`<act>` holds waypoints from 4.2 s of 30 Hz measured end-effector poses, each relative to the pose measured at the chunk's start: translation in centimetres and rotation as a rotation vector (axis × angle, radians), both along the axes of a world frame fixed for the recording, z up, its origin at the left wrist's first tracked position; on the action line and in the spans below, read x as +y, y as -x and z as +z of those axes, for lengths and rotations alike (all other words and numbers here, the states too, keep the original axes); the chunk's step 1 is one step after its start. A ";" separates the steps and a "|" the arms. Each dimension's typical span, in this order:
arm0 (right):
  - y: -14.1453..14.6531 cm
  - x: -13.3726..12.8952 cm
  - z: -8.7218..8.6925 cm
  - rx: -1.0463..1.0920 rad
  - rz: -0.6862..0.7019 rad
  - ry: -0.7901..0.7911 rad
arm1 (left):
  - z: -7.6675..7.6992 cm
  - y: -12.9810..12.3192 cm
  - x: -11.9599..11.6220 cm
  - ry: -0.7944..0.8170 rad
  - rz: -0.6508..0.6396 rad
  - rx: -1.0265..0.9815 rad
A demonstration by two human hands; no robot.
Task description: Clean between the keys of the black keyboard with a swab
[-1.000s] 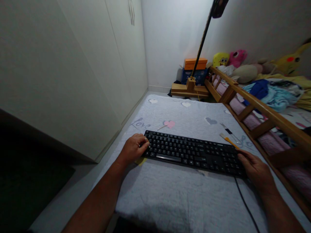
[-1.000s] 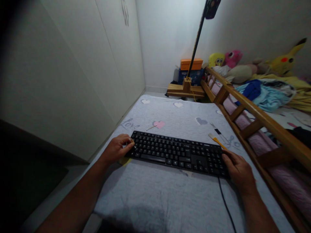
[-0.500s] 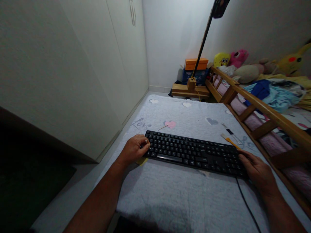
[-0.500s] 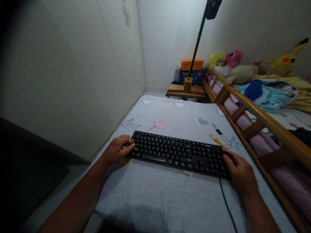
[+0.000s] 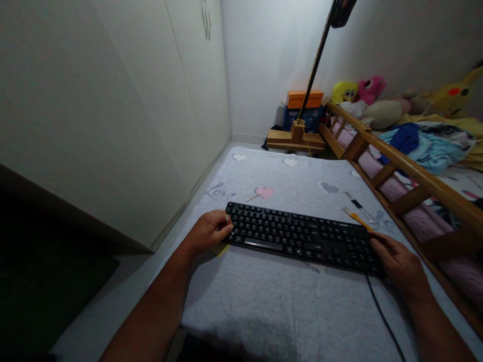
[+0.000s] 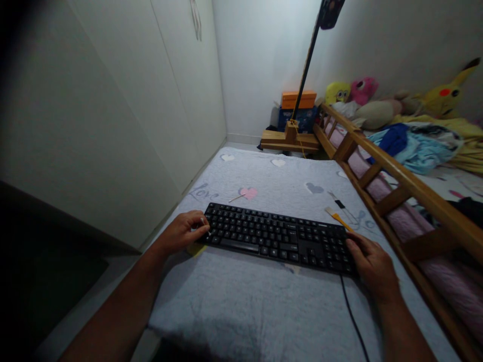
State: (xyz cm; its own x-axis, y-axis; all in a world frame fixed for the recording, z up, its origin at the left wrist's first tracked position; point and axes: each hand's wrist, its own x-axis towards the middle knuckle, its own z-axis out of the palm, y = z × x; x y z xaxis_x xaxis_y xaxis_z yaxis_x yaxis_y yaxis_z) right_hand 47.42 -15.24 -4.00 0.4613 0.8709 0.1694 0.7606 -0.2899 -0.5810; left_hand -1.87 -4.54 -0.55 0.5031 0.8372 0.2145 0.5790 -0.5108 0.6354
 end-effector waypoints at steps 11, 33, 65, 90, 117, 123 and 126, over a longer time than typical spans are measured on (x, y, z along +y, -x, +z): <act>-0.5 0.1 -0.8 -0.035 0.047 -0.101 | -0.1 -0.4 -0.2 0.034 -0.025 -0.030; -0.8 0.1 -1.0 -0.054 0.041 -0.082 | 0.4 -0.2 -0.1 -0.041 0.027 0.027; -0.9 0.1 -1.1 -0.078 0.045 -0.097 | -0.5 -1.3 -0.2 -0.092 0.089 -0.003; -1.1 0.1 -1.2 -0.023 0.037 -0.077 | -0.4 -1.5 -0.4 -0.038 -0.021 -0.028; -1.4 0.1 -1.4 -0.041 0.063 -0.122 | -0.6 -0.5 0.2 -0.059 0.131 0.016; -1.3 0.1 -1.3 -0.042 0.056 -0.106 | -0.6 -0.3 0.2 -0.028 0.063 0.006; -1.4 0.2 -1.4 -0.051 0.048 -0.109 | -0.5 -0.3 0.1 -0.018 0.033 0.005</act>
